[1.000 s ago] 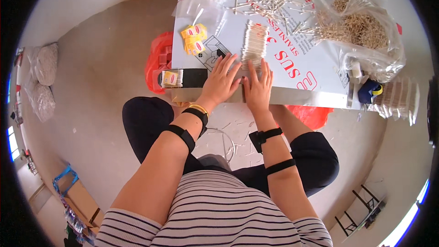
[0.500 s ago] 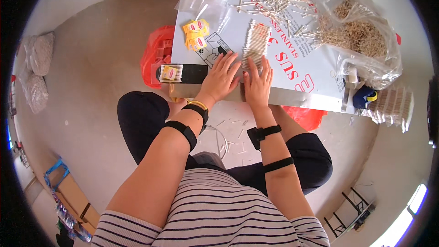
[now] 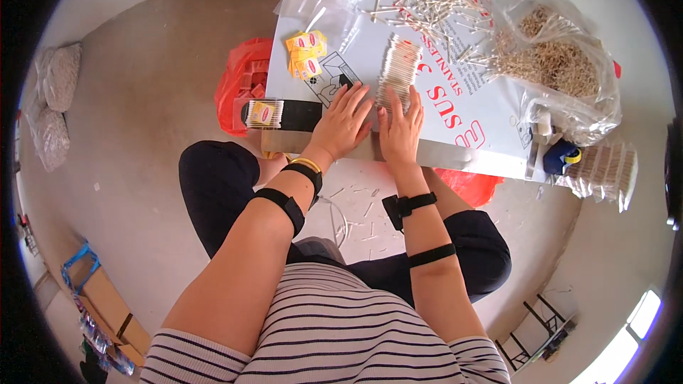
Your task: Packaging cotton swabs into small plastic bags at a workstation.
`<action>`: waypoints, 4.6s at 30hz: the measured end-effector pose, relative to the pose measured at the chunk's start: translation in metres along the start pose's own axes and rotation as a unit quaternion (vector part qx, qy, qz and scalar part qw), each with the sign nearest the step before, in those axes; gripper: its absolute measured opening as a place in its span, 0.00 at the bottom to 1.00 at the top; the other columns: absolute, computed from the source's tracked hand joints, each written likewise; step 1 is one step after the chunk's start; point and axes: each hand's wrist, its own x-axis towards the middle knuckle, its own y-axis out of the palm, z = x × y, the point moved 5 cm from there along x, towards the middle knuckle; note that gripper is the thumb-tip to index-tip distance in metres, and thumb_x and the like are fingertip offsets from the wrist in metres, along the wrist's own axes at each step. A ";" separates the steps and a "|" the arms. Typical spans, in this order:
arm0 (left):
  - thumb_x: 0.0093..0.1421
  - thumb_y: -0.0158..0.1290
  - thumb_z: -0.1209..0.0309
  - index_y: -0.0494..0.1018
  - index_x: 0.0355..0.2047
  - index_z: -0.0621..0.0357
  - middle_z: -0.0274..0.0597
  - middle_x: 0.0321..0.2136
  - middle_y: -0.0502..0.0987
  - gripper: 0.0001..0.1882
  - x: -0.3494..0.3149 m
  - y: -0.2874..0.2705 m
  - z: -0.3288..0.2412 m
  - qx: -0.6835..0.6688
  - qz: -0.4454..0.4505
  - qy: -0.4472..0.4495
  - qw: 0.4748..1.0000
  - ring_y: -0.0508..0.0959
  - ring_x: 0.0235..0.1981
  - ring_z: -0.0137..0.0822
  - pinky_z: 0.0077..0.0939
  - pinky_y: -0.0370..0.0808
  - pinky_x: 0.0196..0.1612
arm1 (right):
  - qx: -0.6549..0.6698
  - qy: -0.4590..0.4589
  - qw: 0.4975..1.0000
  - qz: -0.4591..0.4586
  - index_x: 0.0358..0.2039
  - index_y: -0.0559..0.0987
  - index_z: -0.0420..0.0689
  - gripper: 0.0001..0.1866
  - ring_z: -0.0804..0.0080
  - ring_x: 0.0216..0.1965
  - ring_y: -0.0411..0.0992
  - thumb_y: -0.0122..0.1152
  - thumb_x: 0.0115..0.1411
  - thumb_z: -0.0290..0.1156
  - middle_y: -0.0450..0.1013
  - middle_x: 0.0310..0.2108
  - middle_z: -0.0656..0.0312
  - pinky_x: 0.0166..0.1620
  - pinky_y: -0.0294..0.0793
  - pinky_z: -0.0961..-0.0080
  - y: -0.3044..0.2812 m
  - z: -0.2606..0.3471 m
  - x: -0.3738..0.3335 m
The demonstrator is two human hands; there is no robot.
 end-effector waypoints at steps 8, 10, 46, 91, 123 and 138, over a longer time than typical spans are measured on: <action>0.64 0.55 0.61 0.68 0.59 0.58 0.49 0.67 0.61 0.25 -0.001 0.000 0.000 -0.001 0.012 -0.002 1.000 0.58 0.71 0.49 0.48 0.52 0.75 | -0.006 0.009 1.000 -0.009 0.63 0.73 0.55 0.22 0.42 0.71 0.52 0.54 0.70 0.39 0.55 0.68 0.45 0.71 0.52 0.46 -0.003 0.003 0.008; 0.64 0.55 0.61 0.68 0.59 0.58 0.49 0.67 0.61 0.25 0.000 0.000 0.000 0.000 0.011 -0.003 1.000 0.58 0.71 0.49 0.48 0.52 0.75 | -0.019 0.010 1.000 -0.013 0.61 0.74 0.54 0.20 0.42 0.69 0.54 0.55 0.69 0.37 0.58 0.66 0.46 0.69 0.54 0.47 -0.002 0.003 0.009; 0.67 0.51 0.59 0.56 0.72 0.52 0.40 0.71 0.58 0.35 0.000 0.001 -0.004 0.035 0.041 0.015 0.998 0.54 0.73 0.49 0.48 0.48 0.75 | -0.033 0.032 0.998 0.039 0.53 0.77 0.52 0.16 0.49 0.56 0.65 0.56 0.64 0.30 0.65 0.55 0.51 0.57 0.67 0.51 -0.012 0.000 0.009; 0.70 0.36 0.39 0.46 0.71 0.76 0.66 0.74 0.45 0.49 -0.006 0.021 -0.028 0.121 0.064 -0.026 0.990 0.42 0.76 0.56 0.58 0.35 0.75 | -0.042 -0.070 0.995 0.059 0.74 0.53 0.41 0.39 0.50 0.77 0.41 0.51 0.69 0.46 0.44 0.76 0.45 0.75 0.40 0.47 0.010 -0.024 -0.024; 0.69 0.53 0.50 0.77 0.35 0.68 0.56 0.31 0.81 0.26 -0.119 -0.071 0.184 -0.161 -0.179 -0.384 0.891 0.83 0.36 0.53 0.41 0.77 0.42 | -0.024 -0.070 0.996 0.047 0.73 0.55 0.40 0.48 0.49 0.77 0.41 0.57 0.63 0.59 0.45 0.75 0.44 0.75 0.39 0.48 0.073 0.135 -0.044; 0.71 0.50 0.50 0.74 0.28 0.68 0.49 0.23 0.76 0.29 -0.120 -0.063 0.186 -0.291 -0.226 -0.379 0.849 0.76 0.26 0.39 0.38 0.72 0.33 | 0.007 -0.068 0.996 0.049 0.72 0.54 0.36 0.51 0.44 0.76 0.41 0.60 0.62 0.58 0.45 0.75 0.40 0.74 0.41 0.46 0.096 0.188 -0.042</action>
